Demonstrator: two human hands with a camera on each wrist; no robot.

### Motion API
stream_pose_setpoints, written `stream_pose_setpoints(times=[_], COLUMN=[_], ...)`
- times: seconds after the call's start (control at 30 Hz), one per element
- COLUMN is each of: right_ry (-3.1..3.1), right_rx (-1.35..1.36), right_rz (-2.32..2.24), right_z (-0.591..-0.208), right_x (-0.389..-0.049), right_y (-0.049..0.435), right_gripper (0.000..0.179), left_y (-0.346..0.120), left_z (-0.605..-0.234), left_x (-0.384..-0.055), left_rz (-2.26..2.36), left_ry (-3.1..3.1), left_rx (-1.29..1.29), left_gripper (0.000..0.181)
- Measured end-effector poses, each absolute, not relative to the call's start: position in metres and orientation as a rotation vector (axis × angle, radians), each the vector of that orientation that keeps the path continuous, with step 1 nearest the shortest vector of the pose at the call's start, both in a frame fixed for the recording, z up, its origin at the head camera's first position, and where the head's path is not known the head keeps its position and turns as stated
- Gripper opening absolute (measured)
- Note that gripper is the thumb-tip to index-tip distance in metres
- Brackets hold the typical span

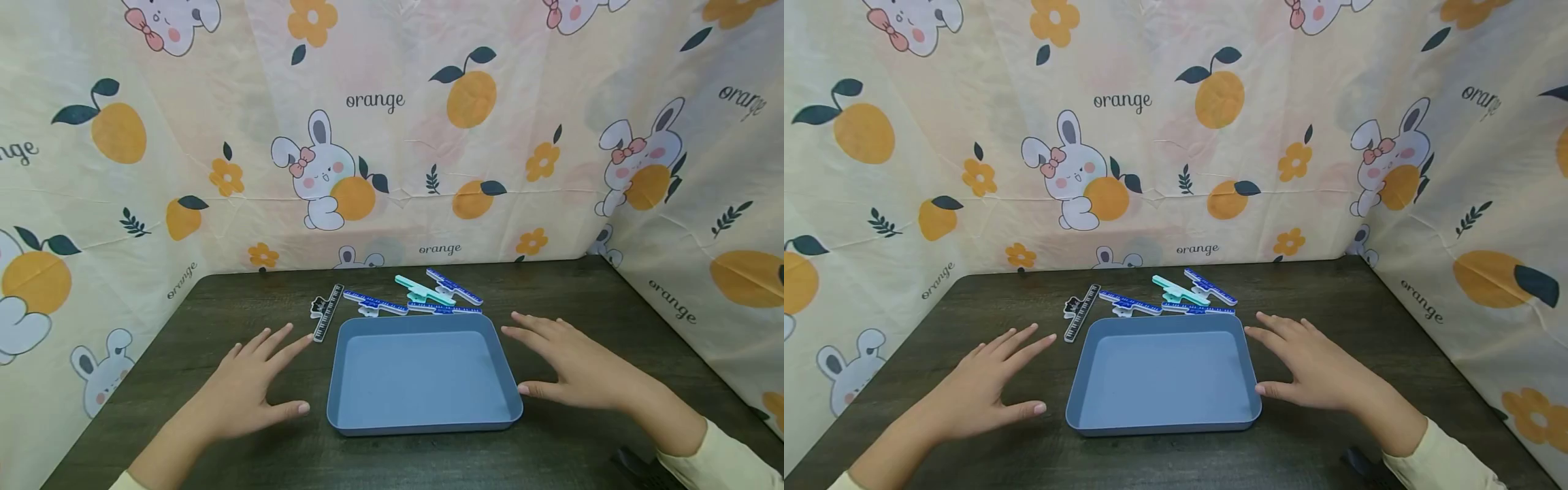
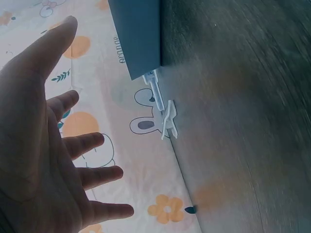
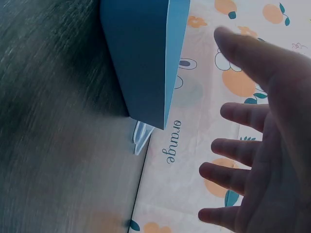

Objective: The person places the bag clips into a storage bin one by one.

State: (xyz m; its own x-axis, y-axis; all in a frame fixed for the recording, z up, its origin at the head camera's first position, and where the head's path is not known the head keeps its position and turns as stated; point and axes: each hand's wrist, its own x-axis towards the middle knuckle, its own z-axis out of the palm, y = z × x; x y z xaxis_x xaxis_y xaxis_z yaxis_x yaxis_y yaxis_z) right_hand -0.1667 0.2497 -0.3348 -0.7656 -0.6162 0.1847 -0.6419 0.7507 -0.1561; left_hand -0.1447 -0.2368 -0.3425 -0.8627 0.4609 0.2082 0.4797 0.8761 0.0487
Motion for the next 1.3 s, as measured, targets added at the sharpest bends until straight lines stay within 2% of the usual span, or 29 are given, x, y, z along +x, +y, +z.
stream_pose_setpoints(times=[0.23, 0.6, 1.1, 1.3], right_ry=[-2.782, -2.638, -2.705, -2.839], right_rx=[1.019, 0.932, 0.828, 0.737], right_rz=[0.327, 0.534, 0.633, 0.919], right_z=[-0.333, -0.334, -0.345, -0.344], right_x=[-0.168, -0.174, -0.18, -0.185], right_y=[0.249, 0.248, 0.248, 0.246], right_gripper=[0.073, 0.055, 0.045, 0.044], left_y=[-0.234, -0.234, -0.234, -0.234], left_z=[-0.342, -0.342, -0.346, -0.348], left_x=[-0.146, -0.149, -0.168, -0.176], left_rz=[-0.171, -0.227, -0.364, -0.406], left_ry=[-2.86, -2.851, -2.759, -2.77], left_rx=[-0.716, -0.702, -0.741, -0.715], left_gripper=[0.084, 0.084, 0.078, 0.076])
